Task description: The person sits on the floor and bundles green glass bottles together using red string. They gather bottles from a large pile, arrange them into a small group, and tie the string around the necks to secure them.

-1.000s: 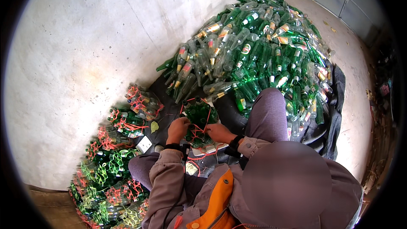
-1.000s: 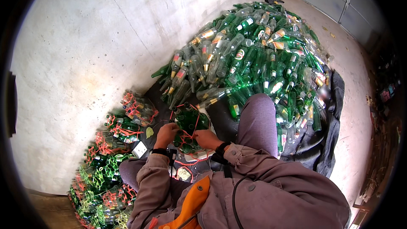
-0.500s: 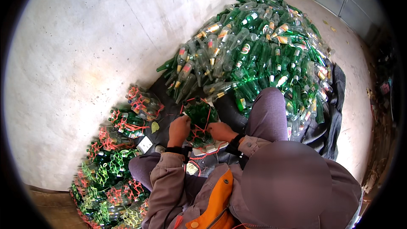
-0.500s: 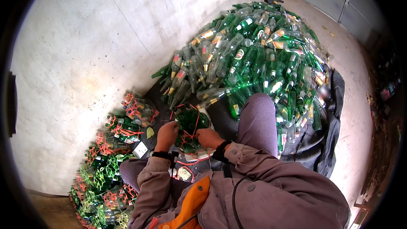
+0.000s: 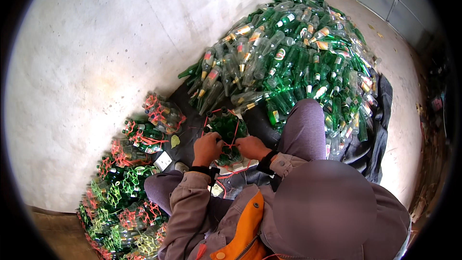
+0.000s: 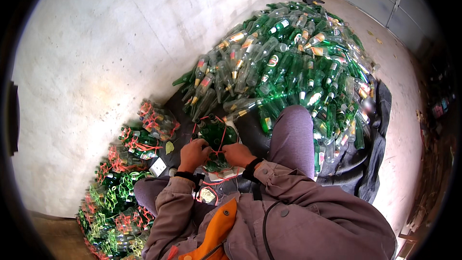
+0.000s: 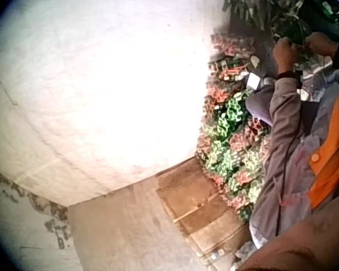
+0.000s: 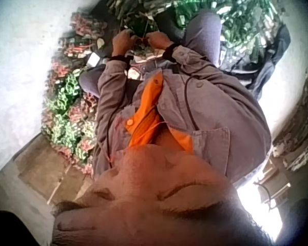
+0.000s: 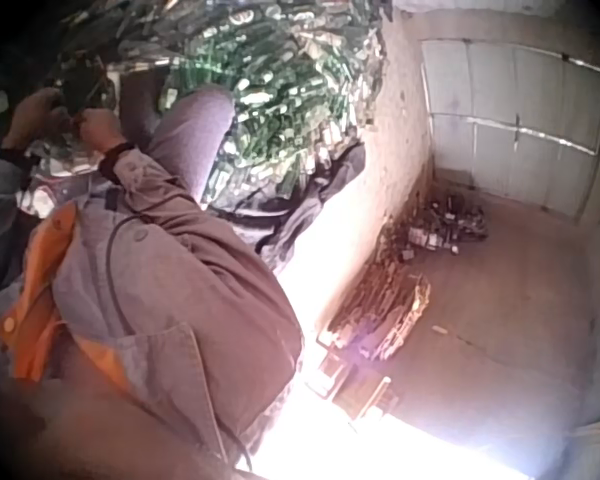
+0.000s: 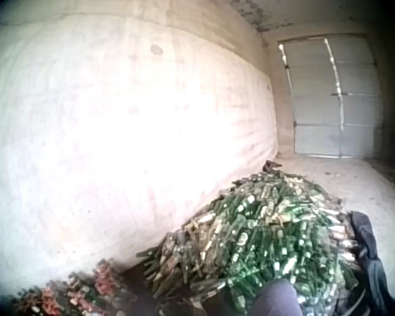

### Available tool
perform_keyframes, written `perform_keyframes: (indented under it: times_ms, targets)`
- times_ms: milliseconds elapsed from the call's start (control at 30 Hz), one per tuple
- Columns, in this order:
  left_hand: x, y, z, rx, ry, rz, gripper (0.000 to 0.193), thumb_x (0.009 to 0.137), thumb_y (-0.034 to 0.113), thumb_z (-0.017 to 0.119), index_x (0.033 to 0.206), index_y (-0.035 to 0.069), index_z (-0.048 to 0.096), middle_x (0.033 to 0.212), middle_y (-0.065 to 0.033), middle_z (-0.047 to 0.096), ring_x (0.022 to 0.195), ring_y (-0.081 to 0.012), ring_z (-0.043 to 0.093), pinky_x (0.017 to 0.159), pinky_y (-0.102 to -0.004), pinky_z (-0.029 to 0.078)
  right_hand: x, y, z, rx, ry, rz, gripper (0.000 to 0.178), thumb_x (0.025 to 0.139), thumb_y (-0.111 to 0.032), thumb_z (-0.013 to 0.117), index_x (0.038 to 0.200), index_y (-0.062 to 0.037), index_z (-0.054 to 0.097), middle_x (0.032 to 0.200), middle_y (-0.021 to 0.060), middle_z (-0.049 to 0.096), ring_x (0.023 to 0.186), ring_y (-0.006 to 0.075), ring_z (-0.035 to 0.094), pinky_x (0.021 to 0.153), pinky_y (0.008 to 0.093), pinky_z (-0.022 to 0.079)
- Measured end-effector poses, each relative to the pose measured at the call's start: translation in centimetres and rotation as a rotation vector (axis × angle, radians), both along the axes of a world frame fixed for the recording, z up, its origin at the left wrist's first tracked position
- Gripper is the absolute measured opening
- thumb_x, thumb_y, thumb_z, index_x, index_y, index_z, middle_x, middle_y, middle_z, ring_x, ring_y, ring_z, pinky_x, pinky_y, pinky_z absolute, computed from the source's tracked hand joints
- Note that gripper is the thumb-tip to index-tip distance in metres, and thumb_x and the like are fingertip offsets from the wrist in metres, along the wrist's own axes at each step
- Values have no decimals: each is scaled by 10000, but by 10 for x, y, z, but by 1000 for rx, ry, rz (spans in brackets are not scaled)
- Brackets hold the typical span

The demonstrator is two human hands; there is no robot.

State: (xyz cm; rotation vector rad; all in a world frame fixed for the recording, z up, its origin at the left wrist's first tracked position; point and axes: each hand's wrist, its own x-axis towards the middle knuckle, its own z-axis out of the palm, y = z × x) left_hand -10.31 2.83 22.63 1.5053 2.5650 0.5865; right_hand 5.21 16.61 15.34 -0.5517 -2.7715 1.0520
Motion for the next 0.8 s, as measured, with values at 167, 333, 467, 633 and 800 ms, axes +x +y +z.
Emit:
perform_keyframes:
  times_ms: [167, 333, 467, 633, 800]
  targets:
    - [1, -4, -3, 13, -18, 19, 171, 774, 258, 707, 880, 125, 720, 886, -82, 705, 795, -338, 681, 688, -456, 530, 1, 2, -10, -1, 53, 1, 169, 889, -187, 551, 911, -105, 697, 843, 171, 695, 819, 399, 668, 717, 512, 518]
    - [-5, -6, -9, 26, -64, 34, 186, 773, 268, 704, 884, 119, 716, 891, -92, 700, 812, -339, 678, 706, -458, 528, 2, 5, -7, -6, 40, 20, 181, 892, -193, 548, 916, -92, 695, 849, 188, 687, 822, 406, 663, 726, 514, 518]
    - [-6, -6, -15, 51, -71, 6, 218, 779, 265, 688, 902, 85, 708, 910, -117, 699, 862, -345, 672, 748, -450, 526, 3, 9, 2, -9, 64, 33, 197, 898, -192, 532, 930, -89, 696, 866, 189, 691, 832, 402, 666, 748, 504, 524]
    - [-8, -5, -30, 162, -114, -78, 171, 786, 181, 651, 890, 60, 711, 919, -142, 694, 908, -359, 654, 810, -441, 514, 6, 16, 14, -36, 75, 32, 216, 897, -196, 525, 954, -74, 694, 886, 191, 696, 842, 403, 666, 775, 489, 529]
    - [-2, 1, -39, 186, -167, -95, 177, 793, 150, 620, 892, 48, 724, 912, -155, 698, 918, -363, 650, 817, -445, 510, 3, 22, 15, -79, 92, -14, 227, 894, -217, 545, 944, -50, 690, 896, 200, 693, 847, 404, 666, 757, 477, 535]
